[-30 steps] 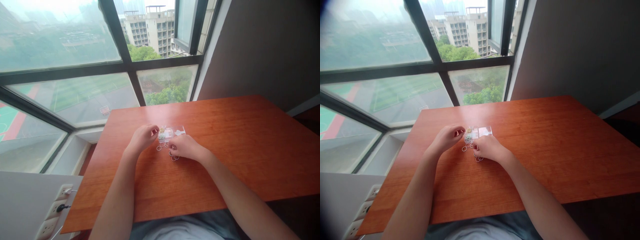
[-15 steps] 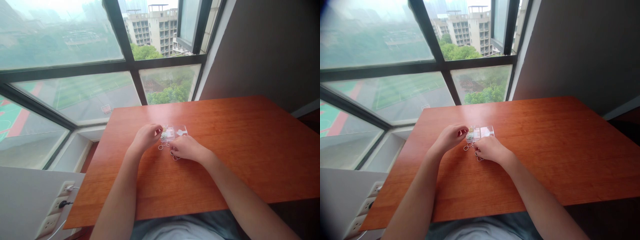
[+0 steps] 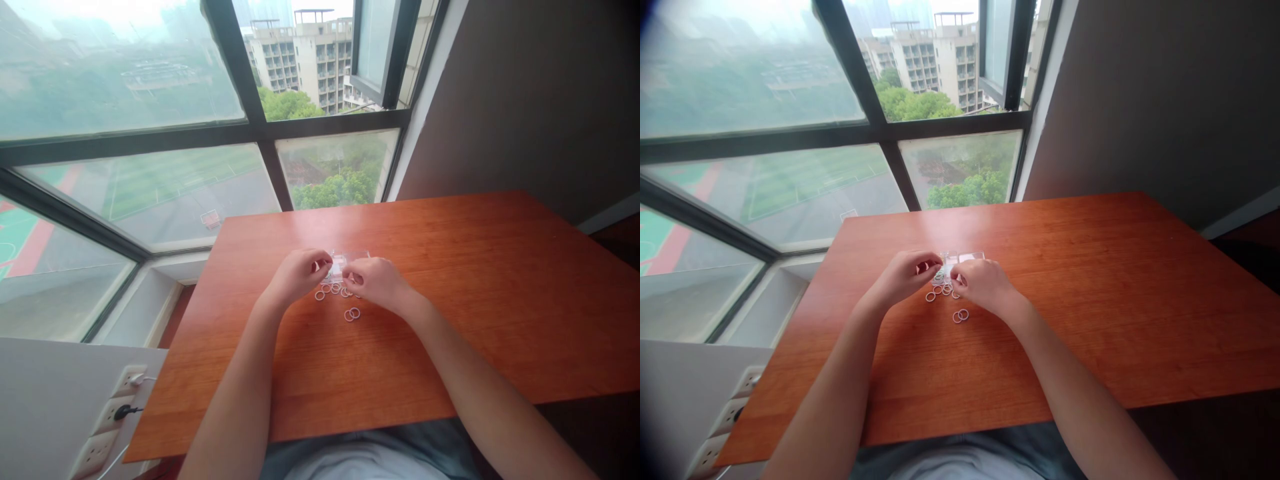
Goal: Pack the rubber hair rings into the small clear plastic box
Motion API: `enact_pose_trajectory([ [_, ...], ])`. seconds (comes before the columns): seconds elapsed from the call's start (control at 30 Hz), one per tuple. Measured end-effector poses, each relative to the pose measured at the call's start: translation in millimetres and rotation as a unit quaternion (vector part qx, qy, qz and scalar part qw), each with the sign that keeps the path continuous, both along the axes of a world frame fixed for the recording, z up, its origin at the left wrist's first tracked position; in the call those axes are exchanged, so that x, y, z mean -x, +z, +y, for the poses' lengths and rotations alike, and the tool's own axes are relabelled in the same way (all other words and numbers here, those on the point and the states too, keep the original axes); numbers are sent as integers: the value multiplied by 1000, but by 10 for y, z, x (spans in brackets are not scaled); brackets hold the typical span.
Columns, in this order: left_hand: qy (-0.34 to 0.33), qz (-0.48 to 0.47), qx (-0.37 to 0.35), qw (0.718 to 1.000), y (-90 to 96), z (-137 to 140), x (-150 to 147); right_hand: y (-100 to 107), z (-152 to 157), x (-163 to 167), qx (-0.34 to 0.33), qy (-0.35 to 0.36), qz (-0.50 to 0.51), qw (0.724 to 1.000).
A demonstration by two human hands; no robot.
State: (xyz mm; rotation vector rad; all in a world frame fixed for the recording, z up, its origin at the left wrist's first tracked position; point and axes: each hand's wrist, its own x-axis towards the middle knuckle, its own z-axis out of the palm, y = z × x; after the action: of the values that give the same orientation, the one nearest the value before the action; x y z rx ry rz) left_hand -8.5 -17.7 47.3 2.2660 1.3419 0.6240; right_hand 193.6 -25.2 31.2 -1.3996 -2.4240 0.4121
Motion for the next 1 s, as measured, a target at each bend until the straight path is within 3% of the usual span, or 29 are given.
enact_pose_trajectory([
  [0.2,-28,-99,82,991,-9,-54,-117,-28,41,-25,-64,-81,82,991],
  [0.37,-37,-124,85,988,-16,-65,-176,-48,16,1,-83,-79,100,988],
  [0.8,30,38,-10,999,-4,-1,42,-59,53,-60,-64,-80,79,992],
  [1.0,25,40,15,999,27,-10,67,-55,60,-52,-44,-61,74,994],
])
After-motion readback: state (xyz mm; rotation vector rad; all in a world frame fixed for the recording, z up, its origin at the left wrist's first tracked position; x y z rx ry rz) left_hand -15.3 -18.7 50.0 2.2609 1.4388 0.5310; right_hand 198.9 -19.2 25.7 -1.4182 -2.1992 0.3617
